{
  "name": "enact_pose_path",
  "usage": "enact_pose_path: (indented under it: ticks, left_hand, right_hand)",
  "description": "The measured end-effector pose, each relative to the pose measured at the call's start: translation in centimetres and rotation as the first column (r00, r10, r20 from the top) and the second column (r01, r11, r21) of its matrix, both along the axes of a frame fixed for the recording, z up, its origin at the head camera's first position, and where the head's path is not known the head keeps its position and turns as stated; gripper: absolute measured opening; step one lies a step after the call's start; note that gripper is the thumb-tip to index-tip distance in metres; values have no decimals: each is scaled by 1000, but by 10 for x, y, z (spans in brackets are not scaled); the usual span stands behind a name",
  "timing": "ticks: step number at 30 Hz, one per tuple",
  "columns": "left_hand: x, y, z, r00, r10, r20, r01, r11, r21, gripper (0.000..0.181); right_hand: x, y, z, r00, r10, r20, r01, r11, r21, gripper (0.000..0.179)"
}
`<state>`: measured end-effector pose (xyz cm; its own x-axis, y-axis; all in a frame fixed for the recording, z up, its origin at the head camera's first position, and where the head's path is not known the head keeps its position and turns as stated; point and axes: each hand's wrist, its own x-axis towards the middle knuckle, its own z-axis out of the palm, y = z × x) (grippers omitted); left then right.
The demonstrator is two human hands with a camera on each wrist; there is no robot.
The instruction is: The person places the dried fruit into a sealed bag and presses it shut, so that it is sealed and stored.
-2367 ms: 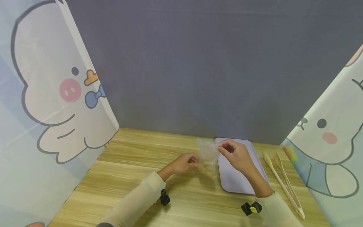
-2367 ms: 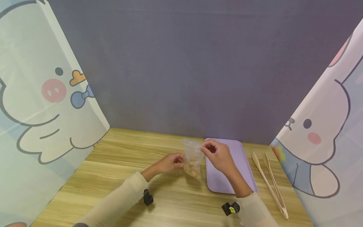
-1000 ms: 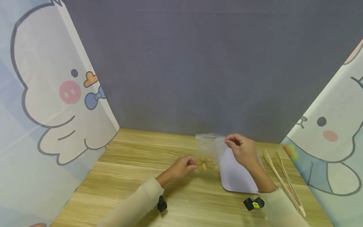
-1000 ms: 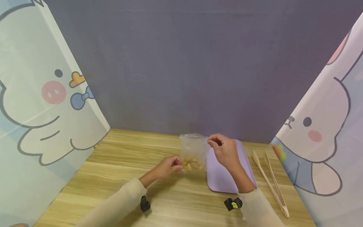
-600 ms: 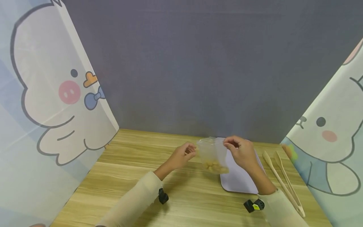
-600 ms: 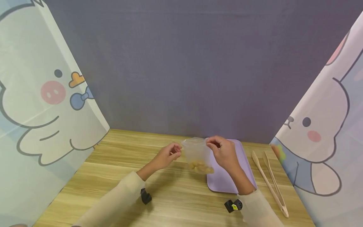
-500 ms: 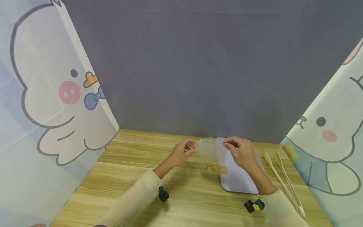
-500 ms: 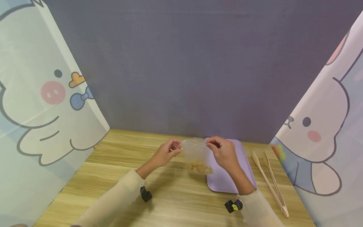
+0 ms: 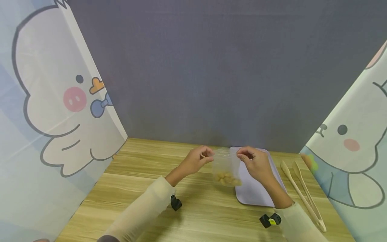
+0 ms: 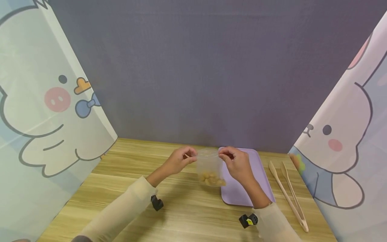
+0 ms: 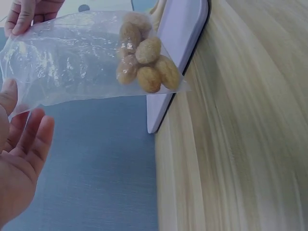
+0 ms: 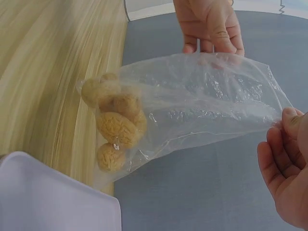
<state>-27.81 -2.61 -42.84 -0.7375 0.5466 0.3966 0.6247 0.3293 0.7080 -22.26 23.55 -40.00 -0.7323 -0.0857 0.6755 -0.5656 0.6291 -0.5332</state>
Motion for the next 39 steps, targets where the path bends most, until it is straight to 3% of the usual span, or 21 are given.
enact_pose_path:
  ticks: [8,13,19,24,27,31,35,39]
  left_hand:
    - [3,2,9,997,39,60,-42,998,54,11]
    - [4,3,15,997,55,49,-58,996,61,10]
    - [5,4,19,999,46,0,-46,996,82,9]
    - [7,4,25,998,53,-28,-51,995,89,8]
    - [8,4,29,998,64,-16,-62,994,85,8]
    - [9,6,35,998,69,2,-69,992,101,7]
    - [11,7,42,998,69,13,-70,989,128,7]
    - [11,7,45,996,84,34,-88,985,146,7]
  right_hand:
    - [1,8,-8,997,21,71,-18,999,-41,10]
    - [2,11,-14,992,31,121,-22,997,-72,5]
    - [0,14,-31,986,56,156,-37,992,-119,31]
    - [0,13,-59,968,12,253,-12,1000,0,27]
    - [1,10,-77,940,-1,341,-39,993,111,22]
    - [4,5,-91,898,0,441,-93,978,189,13]
    - [5,1,-97,895,5,447,-116,968,222,1]
    - [6,-1,-97,897,-3,443,-109,968,227,6]
